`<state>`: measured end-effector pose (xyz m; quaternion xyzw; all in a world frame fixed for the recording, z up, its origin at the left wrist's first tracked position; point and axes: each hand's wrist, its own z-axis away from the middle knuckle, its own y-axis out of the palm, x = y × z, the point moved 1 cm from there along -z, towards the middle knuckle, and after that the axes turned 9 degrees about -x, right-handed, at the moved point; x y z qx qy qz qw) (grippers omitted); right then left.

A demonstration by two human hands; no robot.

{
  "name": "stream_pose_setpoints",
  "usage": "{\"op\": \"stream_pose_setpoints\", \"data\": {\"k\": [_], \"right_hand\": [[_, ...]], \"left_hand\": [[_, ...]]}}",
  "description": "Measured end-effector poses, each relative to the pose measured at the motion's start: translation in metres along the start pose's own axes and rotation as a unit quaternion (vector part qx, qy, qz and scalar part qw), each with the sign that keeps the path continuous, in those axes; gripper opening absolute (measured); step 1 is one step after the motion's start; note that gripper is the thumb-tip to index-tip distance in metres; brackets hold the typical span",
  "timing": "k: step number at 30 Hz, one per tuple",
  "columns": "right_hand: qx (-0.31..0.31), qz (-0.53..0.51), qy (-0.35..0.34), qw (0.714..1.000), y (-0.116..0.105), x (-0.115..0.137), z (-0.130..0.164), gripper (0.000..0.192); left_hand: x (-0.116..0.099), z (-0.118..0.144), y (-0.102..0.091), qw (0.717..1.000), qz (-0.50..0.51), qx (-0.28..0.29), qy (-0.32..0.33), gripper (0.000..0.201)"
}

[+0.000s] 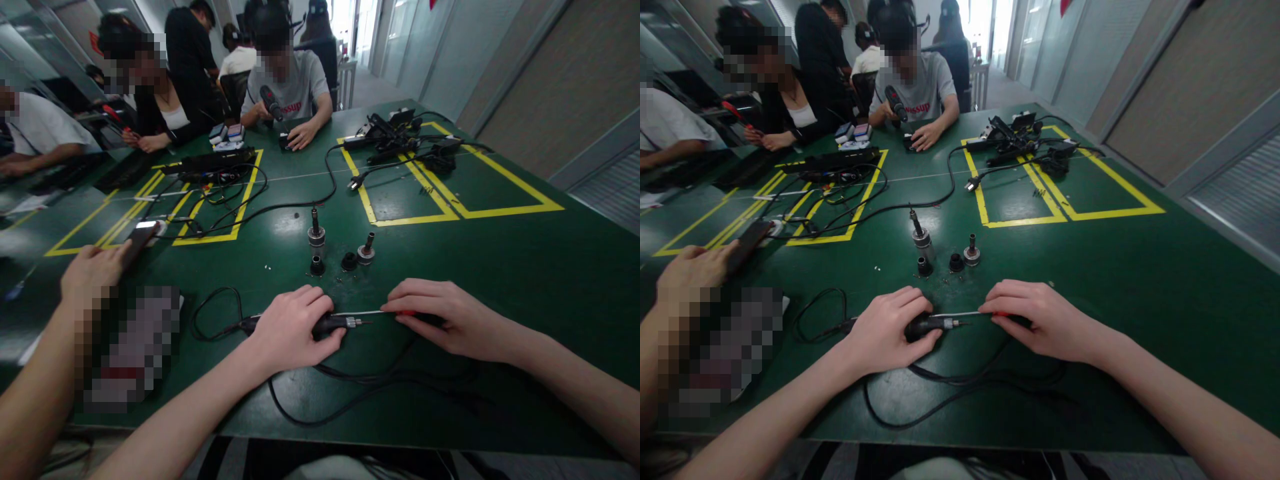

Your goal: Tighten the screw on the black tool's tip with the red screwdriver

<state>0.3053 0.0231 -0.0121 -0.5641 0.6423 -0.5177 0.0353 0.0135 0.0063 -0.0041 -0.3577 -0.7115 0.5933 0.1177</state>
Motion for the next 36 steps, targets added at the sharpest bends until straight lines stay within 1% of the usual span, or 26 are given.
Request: {"op": "stream_pose_setpoints", "data": {"k": [7, 10, 15, 21, 26, 30, 32, 34, 36], "right_hand": [[-0.003, -0.002, 0.003, 1.0, 0.003, -0.004, 0.003, 0.019], [0.012, -0.006, -0.005, 1.0, 0.003, -0.002, 0.001, 0.018], [0.038, -0.014, 0.007, 0.999, 0.002, 0.003, -0.001, 0.019], [0.024, -0.052, 0.017, 0.998, 0.001, 0.009, -0.005, 0.029], [0.004, -0.083, 0.042, 0.996, 0.001, -0.001, -0.001, 0.02], [-0.014, -0.052, 0.06, 0.997, 0.002, -0.009, 0.003, 0.016], [-0.015, -0.032, 0.058, 0.998, 0.001, -0.01, 0.003, 0.014], [-0.005, -0.03, 0.043, 0.999, 0.001, -0.008, 0.002, 0.013], [0.016, -0.036, 0.029, 0.999, 0.0, -0.006, 0.001, 0.017]], "left_hand": [[0.001, 0.0, 0.001, 1.0, 0.003, -0.001, 0.002, 0.019], [0.001, 0.0, 0.001, 1.0, 0.007, -0.005, 0.006, 0.019], [0.001, 0.0, 0.001, 1.0, 0.007, -0.007, 0.011, 0.019], [0.0, 0.0, 0.002, 1.0, 0.003, -0.008, 0.013, 0.019], [0.001, 0.002, 0.004, 1.0, 0.006, -0.017, 0.025, 0.018], [0.002, 0.002, 0.004, 0.999, 0.014, -0.026, 0.032, 0.018], [0.002, 0.002, 0.004, 0.999, 0.015, -0.032, 0.034, 0.018], [0.002, 0.002, 0.004, 0.999, 0.016, -0.033, 0.035, 0.018], [0.002, 0.002, 0.004, 0.999, 0.018, -0.032, 0.035, 0.019]]}}
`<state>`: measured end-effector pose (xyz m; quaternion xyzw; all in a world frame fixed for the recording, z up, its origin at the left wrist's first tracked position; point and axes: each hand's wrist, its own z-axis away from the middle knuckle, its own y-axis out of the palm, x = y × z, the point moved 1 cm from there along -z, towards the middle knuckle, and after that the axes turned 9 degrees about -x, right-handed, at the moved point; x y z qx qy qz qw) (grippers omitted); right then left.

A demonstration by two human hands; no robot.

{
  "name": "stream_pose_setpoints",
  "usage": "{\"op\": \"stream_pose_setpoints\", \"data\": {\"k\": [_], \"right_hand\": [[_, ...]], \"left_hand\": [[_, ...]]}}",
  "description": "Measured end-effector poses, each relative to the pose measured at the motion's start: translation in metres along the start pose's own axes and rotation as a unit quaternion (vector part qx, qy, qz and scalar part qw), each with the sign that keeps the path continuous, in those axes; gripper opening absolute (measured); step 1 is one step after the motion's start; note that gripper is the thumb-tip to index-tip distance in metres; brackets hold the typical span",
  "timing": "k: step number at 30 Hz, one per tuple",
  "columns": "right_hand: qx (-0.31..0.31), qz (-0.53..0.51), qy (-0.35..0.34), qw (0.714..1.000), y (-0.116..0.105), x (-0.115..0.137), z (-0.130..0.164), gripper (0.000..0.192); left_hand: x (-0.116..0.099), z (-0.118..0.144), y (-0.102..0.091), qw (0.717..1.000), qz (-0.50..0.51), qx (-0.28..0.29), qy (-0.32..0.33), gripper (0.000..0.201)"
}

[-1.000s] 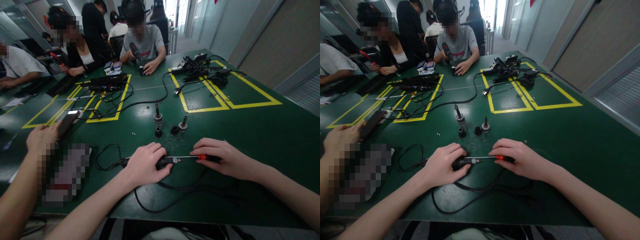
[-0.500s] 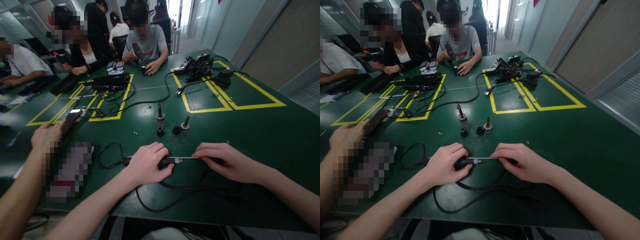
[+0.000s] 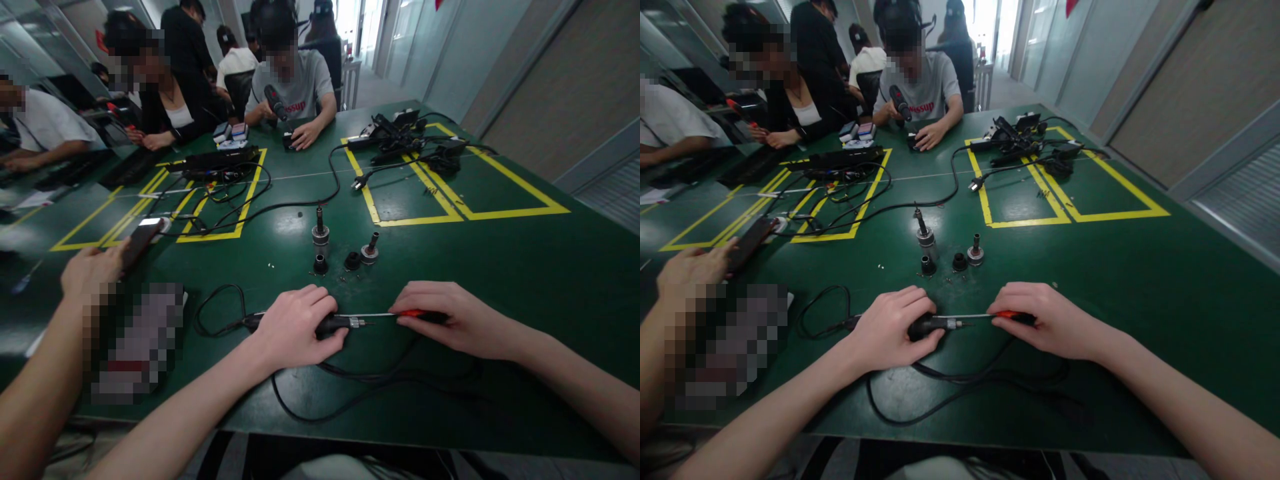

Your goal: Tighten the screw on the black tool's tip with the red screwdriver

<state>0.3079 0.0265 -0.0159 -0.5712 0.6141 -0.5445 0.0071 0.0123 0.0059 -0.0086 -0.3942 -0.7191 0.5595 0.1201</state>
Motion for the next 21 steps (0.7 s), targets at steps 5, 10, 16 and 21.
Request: {"op": "stream_pose_setpoints", "data": {"k": [5, 10, 16, 21], "right_hand": [[0.018, 0.011, -0.004, 1.0, -0.001, 0.005, -0.002, 0.026], [0.012, 0.049, -0.013, 0.999, 0.0, 0.004, -0.001, 0.021], [0.0, 0.077, -0.031, 0.997, 0.005, 0.004, -0.002, 0.017], [-0.041, 0.088, -0.022, 0.995, 0.012, 0.005, -0.002, 0.017]], "left_hand": [[0.0, 0.0, -0.001, 1.0, 0.001, -0.003, 0.003, 0.019], [0.001, 0.0, -0.001, 1.0, 0.003, -0.011, 0.008, 0.018], [0.003, 0.001, 0.0, 1.0, 0.004, -0.022, 0.016, 0.015], [0.003, 0.001, -0.002, 1.0, 0.002, -0.019, 0.019, 0.014]]}}
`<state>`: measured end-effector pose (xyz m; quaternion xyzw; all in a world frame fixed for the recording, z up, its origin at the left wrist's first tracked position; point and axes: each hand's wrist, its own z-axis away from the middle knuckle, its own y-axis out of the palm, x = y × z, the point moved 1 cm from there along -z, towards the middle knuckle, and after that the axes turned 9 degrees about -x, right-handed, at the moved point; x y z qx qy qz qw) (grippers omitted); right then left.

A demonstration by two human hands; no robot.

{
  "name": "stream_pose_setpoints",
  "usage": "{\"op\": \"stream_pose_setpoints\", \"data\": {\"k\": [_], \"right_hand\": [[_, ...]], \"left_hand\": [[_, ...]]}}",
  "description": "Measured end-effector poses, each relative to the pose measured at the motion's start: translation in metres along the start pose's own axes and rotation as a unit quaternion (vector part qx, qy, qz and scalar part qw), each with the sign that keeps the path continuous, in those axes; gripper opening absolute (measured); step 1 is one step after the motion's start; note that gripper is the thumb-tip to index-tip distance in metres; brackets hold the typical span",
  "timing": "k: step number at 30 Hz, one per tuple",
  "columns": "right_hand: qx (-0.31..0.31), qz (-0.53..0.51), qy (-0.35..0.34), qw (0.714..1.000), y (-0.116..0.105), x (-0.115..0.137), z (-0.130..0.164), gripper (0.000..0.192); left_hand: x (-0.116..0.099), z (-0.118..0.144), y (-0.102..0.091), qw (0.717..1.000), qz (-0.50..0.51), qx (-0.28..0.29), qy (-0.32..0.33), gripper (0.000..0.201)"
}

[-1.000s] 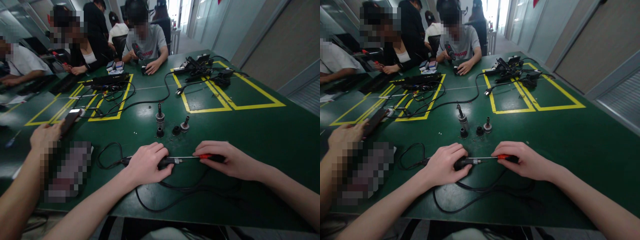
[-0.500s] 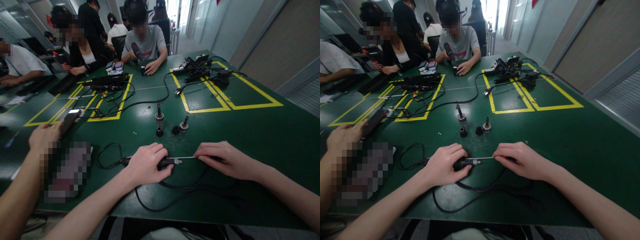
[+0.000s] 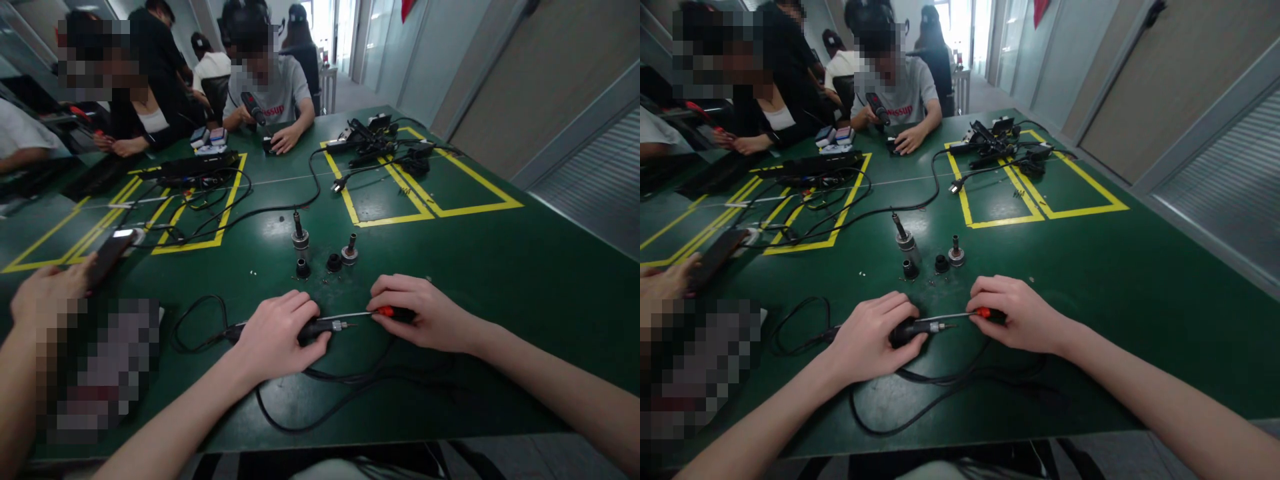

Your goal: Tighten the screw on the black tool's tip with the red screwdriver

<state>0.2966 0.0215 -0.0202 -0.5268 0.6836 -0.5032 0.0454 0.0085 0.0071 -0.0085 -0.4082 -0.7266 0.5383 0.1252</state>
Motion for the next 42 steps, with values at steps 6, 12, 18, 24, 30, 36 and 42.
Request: {"op": "stream_pose_setpoints", "data": {"k": [6, 12, 18, 24, 30, 36, 42], "right_hand": [[0.005, 0.024, 0.007, 1.0, -0.003, -0.006, 0.003, 0.031], [0.07, 0.018, 0.016, 0.997, -0.021, -0.008, -0.001, 0.006], [0.04, -0.048, 0.039, 0.997, -0.018, -0.009, 0.001, 0.006], [0.04, -0.069, 0.055, 0.995, -0.016, -0.005, 0.003, 0.009], [0.036, -0.105, 0.054, 0.992, -0.018, -0.004, -0.002, 0.021], [0.017, -0.148, 0.071, 0.986, -0.018, -0.006, -0.001, 0.012], [0.049, -0.104, 0.076, 0.991, -0.014, -0.007, 0.001, 0.022]], "left_hand": [[0.0, 0.0, 0.001, 1.0, 0.001, 0.001, -0.008, 0.014], [-0.002, -0.001, 0.002, 1.0, 0.001, 0.009, -0.019, 0.017], [-0.002, -0.002, -0.001, 0.999, 0.002, 0.014, -0.029, 0.015], [-0.002, -0.002, -0.001, 0.999, 0.0, 0.017, -0.029, 0.015], [-0.002, -0.002, 0.001, 1.0, 0.004, 0.008, -0.02, 0.015], [-0.002, -0.001, 0.0, 0.999, 0.001, 0.016, -0.028, 0.015], [-0.003, -0.002, 0.0, 0.999, 0.001, 0.02, -0.03, 0.015]]}}
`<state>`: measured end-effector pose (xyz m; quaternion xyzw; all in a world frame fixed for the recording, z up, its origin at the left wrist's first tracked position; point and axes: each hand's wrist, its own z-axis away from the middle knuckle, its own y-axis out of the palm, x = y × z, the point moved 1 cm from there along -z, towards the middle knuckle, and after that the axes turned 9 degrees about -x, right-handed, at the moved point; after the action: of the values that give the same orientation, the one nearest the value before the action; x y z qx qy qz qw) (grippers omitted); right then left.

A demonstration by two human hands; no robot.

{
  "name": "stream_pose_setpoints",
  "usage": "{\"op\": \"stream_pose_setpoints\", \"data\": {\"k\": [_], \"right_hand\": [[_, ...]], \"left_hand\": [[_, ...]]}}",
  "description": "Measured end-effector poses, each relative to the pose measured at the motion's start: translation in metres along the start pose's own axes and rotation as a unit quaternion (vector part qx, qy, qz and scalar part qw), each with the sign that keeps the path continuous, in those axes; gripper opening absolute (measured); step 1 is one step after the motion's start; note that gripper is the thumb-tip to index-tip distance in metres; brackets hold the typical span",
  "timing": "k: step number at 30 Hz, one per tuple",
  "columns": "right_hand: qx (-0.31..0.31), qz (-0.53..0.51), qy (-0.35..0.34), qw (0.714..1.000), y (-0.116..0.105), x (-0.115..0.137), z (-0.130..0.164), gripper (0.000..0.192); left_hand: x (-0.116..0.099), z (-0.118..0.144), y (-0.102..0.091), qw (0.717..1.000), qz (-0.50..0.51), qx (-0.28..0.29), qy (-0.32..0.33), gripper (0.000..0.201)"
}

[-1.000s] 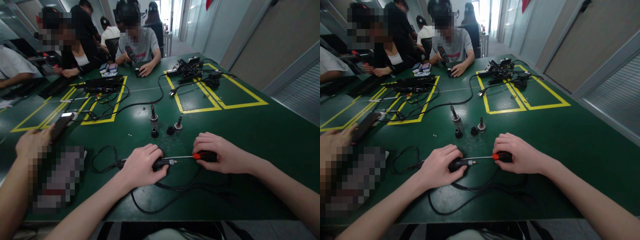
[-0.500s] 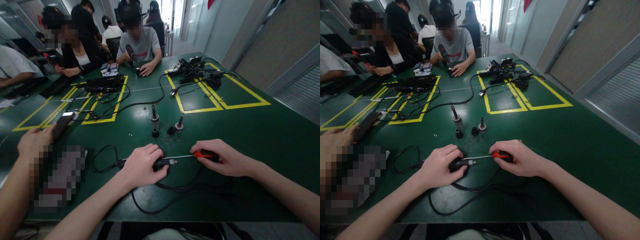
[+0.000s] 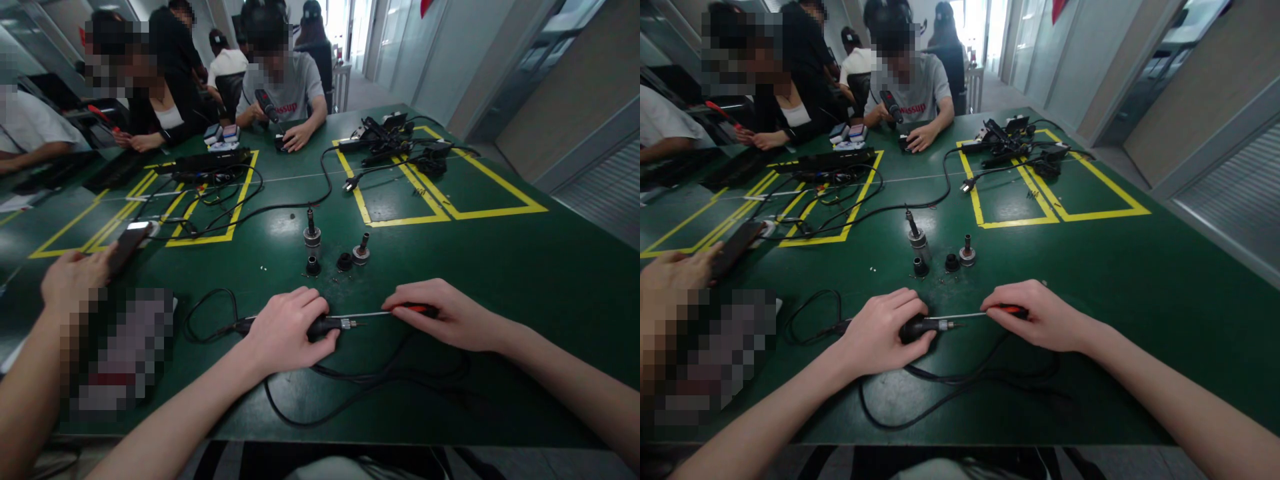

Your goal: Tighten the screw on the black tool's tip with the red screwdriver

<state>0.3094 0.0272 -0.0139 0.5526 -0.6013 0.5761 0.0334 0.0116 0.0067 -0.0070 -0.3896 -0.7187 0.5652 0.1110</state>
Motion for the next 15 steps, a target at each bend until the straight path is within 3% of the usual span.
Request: {"op": "stream_pose_setpoints", "data": {"k": [8, 15], "right_hand": [[-0.009, -0.018, -0.004, 1.0, 0.0005, -0.0019, 0.0006, 0.012], [-0.004, 0.023, -0.01, 1.0, 0.0013, 0.0013, -0.0001, 0.023]], "left_hand": [[0.0007, 0.0007, 0.0002, 1.0, 0.002, 0.002, -0.001, 0.015], [-0.0017, 0.0003, -0.0012, 1.0, 0.002, 0.005, -0.023, 0.023]]}}
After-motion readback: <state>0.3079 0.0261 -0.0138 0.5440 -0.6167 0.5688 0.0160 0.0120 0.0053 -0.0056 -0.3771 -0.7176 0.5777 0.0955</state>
